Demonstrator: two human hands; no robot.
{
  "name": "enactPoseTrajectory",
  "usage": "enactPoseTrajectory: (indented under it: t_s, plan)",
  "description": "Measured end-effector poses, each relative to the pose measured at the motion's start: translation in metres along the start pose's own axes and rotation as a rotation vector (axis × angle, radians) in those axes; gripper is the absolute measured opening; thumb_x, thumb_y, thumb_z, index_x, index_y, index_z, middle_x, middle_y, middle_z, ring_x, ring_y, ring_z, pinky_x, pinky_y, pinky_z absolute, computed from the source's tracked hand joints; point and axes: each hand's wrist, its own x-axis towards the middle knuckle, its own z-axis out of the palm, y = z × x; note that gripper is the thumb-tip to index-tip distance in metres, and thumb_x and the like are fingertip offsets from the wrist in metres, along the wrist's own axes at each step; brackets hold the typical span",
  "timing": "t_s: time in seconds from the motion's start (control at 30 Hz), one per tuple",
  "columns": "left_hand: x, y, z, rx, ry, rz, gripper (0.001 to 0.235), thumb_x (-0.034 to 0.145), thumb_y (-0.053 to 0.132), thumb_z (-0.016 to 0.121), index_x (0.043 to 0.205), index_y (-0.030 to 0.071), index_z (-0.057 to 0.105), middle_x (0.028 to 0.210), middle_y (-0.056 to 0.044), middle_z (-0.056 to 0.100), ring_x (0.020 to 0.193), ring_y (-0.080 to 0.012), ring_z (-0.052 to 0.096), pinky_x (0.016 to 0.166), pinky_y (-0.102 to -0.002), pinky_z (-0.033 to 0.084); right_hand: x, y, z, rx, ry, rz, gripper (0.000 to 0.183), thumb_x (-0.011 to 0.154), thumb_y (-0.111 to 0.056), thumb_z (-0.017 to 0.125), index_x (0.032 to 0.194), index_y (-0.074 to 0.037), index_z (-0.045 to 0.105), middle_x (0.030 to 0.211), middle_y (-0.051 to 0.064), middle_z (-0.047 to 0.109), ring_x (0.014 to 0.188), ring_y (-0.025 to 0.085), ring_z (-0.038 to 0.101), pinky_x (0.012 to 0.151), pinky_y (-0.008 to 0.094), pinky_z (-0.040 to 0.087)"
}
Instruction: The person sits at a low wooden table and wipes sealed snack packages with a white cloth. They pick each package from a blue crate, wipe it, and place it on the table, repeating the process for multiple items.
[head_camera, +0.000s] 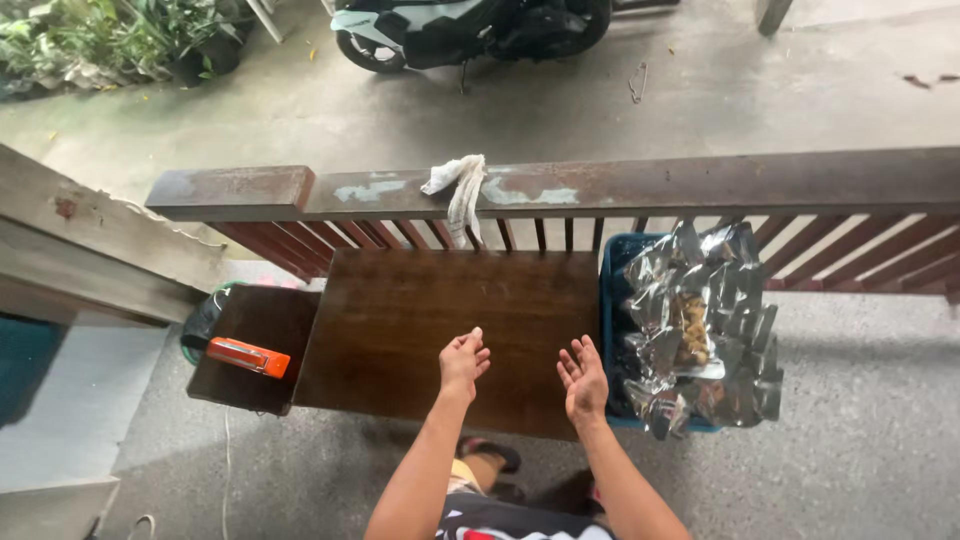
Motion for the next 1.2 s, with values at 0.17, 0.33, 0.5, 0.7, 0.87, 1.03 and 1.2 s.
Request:
enactPoseTrajectory:
  t_s: [0.17, 0.33, 0.5, 0.7, 0.87, 1.03, 1.2]
  plan:
    - [0.02, 0.006, -0.012, 0.027, -0.034, -0.057, 0.032, 0.095, 0.041, 0.069, 0.098, 0.009, 0.069, 0.091, -0.001, 0.066, 0.077, -0.0155, 0.065, 0.067, -0.032, 0.056, -0.007, 0.024, 0.004, 0.079, 0.001, -0.06, 0.061, 0.101, -0.035, 0.051, 0.157, -0.014, 0.039, 0.152, 0.006, 0.049, 0.127, 0.025, 0.056, 0.11, 0.042, 0.043]
    - [0.08, 0.016, -0.02, 0.105, -0.114, -0.054, 0.031, 0.095, 0.037, 0.072, 0.107, 0.012, 0.06, 0.095, -0.002, 0.06, 0.076, -0.0171, 0.063, 0.067, -0.035, 0.055, 0.027, 0.048, 0.031, 0.183, 0.081, -0.196, 0.062, 0.101, -0.039, 0.051, 0.156, -0.013, 0.042, 0.148, 0.006, 0.051, 0.124, 0.025, 0.056, 0.109, 0.043, 0.043]
    - [0.185, 0.028, -0.045, 0.09, -0.191, -0.061, 0.039, 0.089, 0.027, 0.076, 0.119, 0.015, 0.055, 0.102, -0.003, 0.065, 0.075, -0.0206, 0.063, 0.063, -0.036, 0.055, 0.044, 0.097, 0.057, 0.277, 0.168, -0.347, 0.062, 0.102, -0.043, 0.049, 0.156, -0.013, 0.04, 0.147, 0.003, 0.054, 0.125, 0.022, 0.057, 0.11, 0.041, 0.044]
    - [0.284, 0.076, -0.018, 0.133, -0.237, 0.046, 0.089, 0.087, 0.021, 0.08, 0.155, 0.017, 0.022, 0.147, -0.007, 0.044, 0.09, -0.0275, 0.064, 0.07, -0.041, 0.058, 0.036, 0.14, 0.086, 0.291, 0.228, -0.358, 0.062, 0.102, -0.041, 0.047, 0.157, -0.013, 0.039, 0.144, 0.004, 0.054, 0.125, 0.024, 0.057, 0.11, 0.042, 0.043]
    - [0.327, 0.075, 0.021, 0.041, -0.31, -0.026, 0.103, 0.083, 0.026, 0.08, 0.16, 0.019, 0.012, 0.148, -0.015, 0.047, 0.095, -0.0335, 0.066, 0.069, -0.046, 0.059, 0.067, 0.157, 0.075, 0.226, 0.104, -0.434, 0.06, 0.104, -0.039, 0.046, 0.157, -0.011, 0.038, 0.144, 0.006, 0.053, 0.127, 0.024, 0.056, 0.111, 0.041, 0.043]
    - [0.346, 0.057, 0.041, 0.018, -0.292, 0.036, 0.083, 0.086, 0.028, 0.083, 0.147, 0.003, 0.031, 0.104, -0.014, 0.064, 0.063, -0.021, 0.06, 0.052, -0.037, 0.053, 0.104, 0.17, 0.064, 0.205, 0.016, -0.471, 0.06, 0.106, -0.039, 0.042, 0.159, -0.011, 0.035, 0.148, 0.008, 0.051, 0.129, 0.026, 0.053, 0.113, 0.043, 0.042]
    - [0.343, 0.054, 0.046, 0.02, -0.433, 0.294, 0.024, 0.092, 0.022, 0.073, 0.099, 0.0, 0.067, 0.073, -0.006, 0.061, 0.05, -0.0134, 0.054, 0.043, -0.028, 0.044, 0.137, 0.185, 0.051, 0.15, -0.058, -0.477, 0.061, 0.106, -0.042, 0.037, 0.16, -0.013, 0.031, 0.157, 0.009, 0.043, 0.141, 0.031, 0.047, 0.119, 0.045, 0.038]
